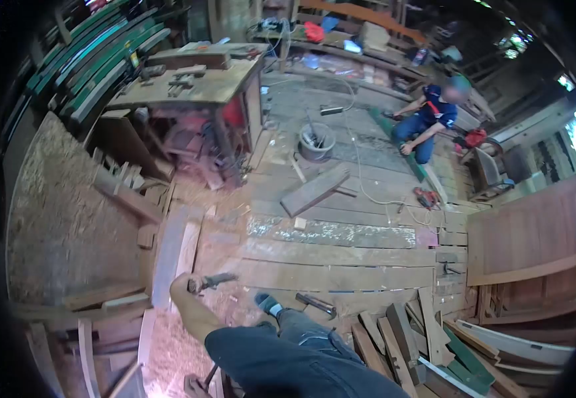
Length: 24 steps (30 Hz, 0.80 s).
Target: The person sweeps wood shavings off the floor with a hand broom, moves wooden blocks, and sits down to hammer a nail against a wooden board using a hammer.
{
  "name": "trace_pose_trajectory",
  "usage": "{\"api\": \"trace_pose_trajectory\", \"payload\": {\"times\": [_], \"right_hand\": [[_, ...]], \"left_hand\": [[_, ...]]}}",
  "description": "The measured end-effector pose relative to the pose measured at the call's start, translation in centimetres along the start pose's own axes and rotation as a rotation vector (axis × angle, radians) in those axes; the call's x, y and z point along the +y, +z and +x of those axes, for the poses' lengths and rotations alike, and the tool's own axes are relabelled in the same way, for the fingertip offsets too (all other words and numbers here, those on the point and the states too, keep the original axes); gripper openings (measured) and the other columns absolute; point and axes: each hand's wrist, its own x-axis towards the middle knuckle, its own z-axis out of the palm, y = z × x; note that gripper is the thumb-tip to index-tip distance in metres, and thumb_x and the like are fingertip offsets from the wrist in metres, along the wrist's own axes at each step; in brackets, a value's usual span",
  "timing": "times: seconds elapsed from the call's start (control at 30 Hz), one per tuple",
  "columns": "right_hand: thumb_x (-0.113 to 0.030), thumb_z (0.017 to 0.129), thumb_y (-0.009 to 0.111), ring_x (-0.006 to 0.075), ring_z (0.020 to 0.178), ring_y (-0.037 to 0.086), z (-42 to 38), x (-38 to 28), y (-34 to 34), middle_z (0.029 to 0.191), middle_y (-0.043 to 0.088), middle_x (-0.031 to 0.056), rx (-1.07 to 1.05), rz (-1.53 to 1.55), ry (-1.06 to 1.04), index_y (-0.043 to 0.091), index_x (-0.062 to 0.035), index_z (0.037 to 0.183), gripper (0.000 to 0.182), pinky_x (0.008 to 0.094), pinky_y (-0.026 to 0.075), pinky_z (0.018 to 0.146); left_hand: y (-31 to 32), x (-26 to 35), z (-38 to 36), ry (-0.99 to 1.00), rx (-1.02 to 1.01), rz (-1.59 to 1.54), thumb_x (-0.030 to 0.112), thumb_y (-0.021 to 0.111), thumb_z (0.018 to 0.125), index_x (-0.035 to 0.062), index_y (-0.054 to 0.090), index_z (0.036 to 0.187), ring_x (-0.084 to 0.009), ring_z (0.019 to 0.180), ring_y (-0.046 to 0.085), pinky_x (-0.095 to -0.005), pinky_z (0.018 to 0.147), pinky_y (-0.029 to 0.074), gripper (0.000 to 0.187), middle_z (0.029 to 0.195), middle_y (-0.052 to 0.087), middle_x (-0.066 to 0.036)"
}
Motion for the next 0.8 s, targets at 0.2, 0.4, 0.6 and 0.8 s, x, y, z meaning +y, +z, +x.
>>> {"api": "trace_pose_trajectory", "payload": {"times": [0.2, 0.4, 0.6, 0.8], "right_hand": [[-0.011, 0.085, 0.061, 0.0351, 0.113, 0.06, 20.4, -24.3, 9.7, 0.159, 0.02, 0.0056, -0.8, -0.731, 0.225, 0.066, -0.0132, 0.123, 0.038, 0.0584, 0.052, 0.057], [-0.005, 0.068, 0.071, 0.031, 0.089, 0.063, 23.5, -27.5, 11.6, 0.124, 0.046, 0.005, -0.629, -0.699, 0.143, 0.071, -0.0144, 0.106, 0.039, 0.0519, 0.048, 0.046], [0.001, 0.05, 0.08, 0.0269, 0.065, 0.066, 22.5, -24.4, 10.4, 0.089, 0.072, 0.0045, -0.543, -0.796, 0.248, 0.077, -0.0156, 0.088, 0.041, 0.0455, 0.043, 0.034], [-0.005, 0.059, 0.074, 0.0275, 0.069, 0.066, 3.8, -11.6, -7.4, 0.091, 0.071, 0.006, -0.55, -0.622, 0.591, 0.075, -0.0161, 0.092, 0.034, 0.0452, 0.045, 0.042]], "left_hand": [[0.5, -0.3, 1.5, 0.002, -0.017, 0.077, 0.008, 0.05, 0.082, 0.0031, 0.057, 0.077, -0.0084, 0.048, 0.04, -0.022, 0.043, 0.03, 0.01, 0.066, 0.052, -0.002], [1.2, -1.0, 3.3, 0.019, -0.038, 0.102, 0.008, 0.051, 0.08, 0.0029, 0.058, 0.076, -0.0096, 0.049, 0.043, -0.0226, 0.044, 0.033, 0.01, 0.069, 0.054, -0.003], [1.5, -1.4, 4.8, 0.023, -0.071, 0.101, 0.009, 0.052, 0.079, 0.0028, 0.06, 0.075, -0.0107, 0.051, 0.046, -0.0233, 0.046, 0.035, 0.01, 0.071, 0.057, -0.004], [3.1, 1.1, 9.6, 0.072, -0.187, 0.057, 0.009, 0.054, 0.077, 0.0027, 0.062, 0.074, -0.0119, 0.052, 0.049, -0.0239, 0.047, 0.038, 0.01, 0.074, 0.06, -0.005]]}}
